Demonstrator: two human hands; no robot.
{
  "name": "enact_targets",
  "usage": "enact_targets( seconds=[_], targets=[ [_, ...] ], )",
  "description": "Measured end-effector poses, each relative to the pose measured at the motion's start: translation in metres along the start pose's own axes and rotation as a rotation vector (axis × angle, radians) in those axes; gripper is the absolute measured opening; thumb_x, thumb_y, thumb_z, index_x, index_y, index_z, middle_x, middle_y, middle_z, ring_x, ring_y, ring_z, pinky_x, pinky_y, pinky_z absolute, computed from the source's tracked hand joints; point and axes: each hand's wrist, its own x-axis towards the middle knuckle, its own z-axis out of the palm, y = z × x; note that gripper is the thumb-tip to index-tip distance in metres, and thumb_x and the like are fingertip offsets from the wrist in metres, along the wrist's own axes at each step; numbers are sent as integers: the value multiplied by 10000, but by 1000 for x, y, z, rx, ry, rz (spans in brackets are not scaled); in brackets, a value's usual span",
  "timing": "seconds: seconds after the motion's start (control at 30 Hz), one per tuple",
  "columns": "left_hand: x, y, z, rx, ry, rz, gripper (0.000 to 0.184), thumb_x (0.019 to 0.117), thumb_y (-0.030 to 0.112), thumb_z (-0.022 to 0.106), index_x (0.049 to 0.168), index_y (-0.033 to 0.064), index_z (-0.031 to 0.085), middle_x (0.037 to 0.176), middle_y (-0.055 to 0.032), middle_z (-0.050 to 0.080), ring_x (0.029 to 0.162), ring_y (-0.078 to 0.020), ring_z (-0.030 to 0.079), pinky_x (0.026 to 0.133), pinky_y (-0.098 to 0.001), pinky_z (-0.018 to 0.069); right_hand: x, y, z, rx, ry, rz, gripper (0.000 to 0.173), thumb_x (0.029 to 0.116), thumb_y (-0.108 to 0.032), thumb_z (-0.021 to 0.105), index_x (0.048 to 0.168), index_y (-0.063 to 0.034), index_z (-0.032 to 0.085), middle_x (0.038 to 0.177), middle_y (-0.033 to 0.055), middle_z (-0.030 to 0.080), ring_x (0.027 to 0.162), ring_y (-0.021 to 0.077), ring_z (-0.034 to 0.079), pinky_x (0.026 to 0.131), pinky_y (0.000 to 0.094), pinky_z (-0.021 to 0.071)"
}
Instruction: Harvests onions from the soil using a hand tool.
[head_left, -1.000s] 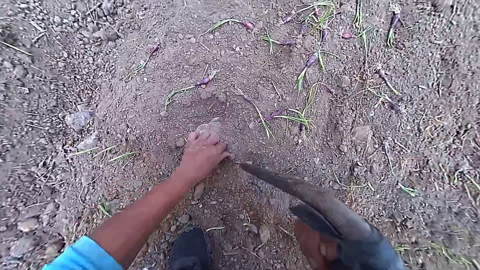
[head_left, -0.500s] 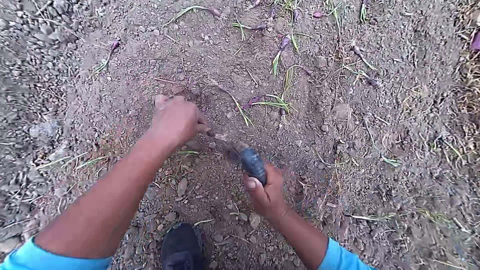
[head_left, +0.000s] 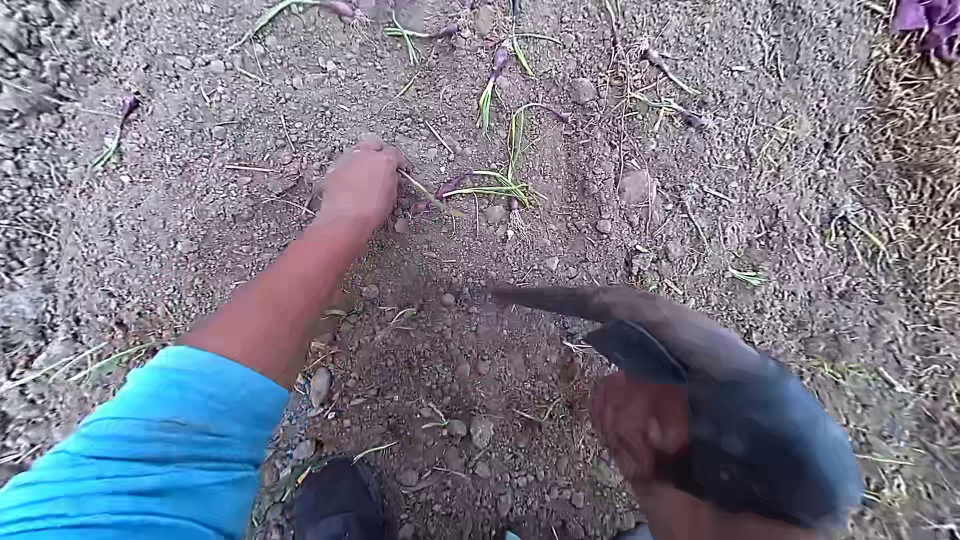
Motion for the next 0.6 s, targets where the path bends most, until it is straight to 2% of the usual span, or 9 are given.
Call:
enact_targets(
  seconds=[0.03,0.1,0.13,0.2,0.3,0.4,0.5,0.57,0.6],
  targets=[
    [-12,3,-10,-102,32,-1,248,1038,27,544,1247,-47,655,1270,-292,628,1166,-489,626,972,-690,479,0,-11,-5,55,-16,-16,551,985,-707,427,921,-189,604,674,-33,560,597,78,579,572,257,515],
    [-41,7,-20,-324,56,-45,182,1003,63,648,1163,-26,652,1027,-222,701,907,-358,710,850,-586,567,8,-6,1,86,-50,-41,600,989,-715,400,939,-154,607,666,-7,547,584,94,565,566,272,513],
    [-56,14,-18,-403,26,-88,155,969,68,708,1105,3,670,930,-167,709,805,-287,705,785,-527,585,11,14,11,55,-57,-45,622,992,-716,402,952,-134,618,647,-9,541,562,72,560,536,253,508],
    [-78,37,1,-456,-25,-102,136,910,57,777,1021,28,705,834,-119,700,724,-245,659,718,-502,546,15,66,34,-86,-26,-26,648,1006,-684,403,836,-84,577,560,-10,493,471,34,510,447,226,467],
    [-97,70,56,-242,-160,112,100,910,12,722,1003,27,755,955,-191,738,960,-412,700,830,-657,532,14,69,35,-60,55,30,623,1005,-676,419,817,-104,577,558,-44,485,470,4,492,437,196,441],
    [-106,74,86,-34,-286,278,224,965,-32,625,1124,54,756,1129,-177,738,1147,-421,652,948,-616,512,-4,22,-8,27,69,7,598,979,-728,414,874,-168,595,628,-49,535,540,28,548,490,204,472],
    [-70,69,55,-133,-57,103,268,993,4,598,1250,-34,664,1288,-289,619,1208,-499,602,952,-681,504,-17,32,-43,-114,76,-30,606,981,-742,390,901,-179,600,633,-39,545,533,34,550,487,215,476],
    [-35,59,34,-68,-34,-91,378,1028,105,600,1361,-69,569,1392,-353,512,1286,-563,514,996,-736,447,-12,47,-46,-156,108,9,574,996,-706,399,891,-181,604,600,-67,526,503,-5,525,450,190,458],
    [-20,54,30,-24,-46,-135,358,1041,133,589,1330,-78,595,1376,-375,526,1283,-582,512,999,-757,427,-7,42,-46,-134,132,29,554,994,-698,414,879,-189,601,591,-81,515,491,-15,509,435,181,440]
  ],
)
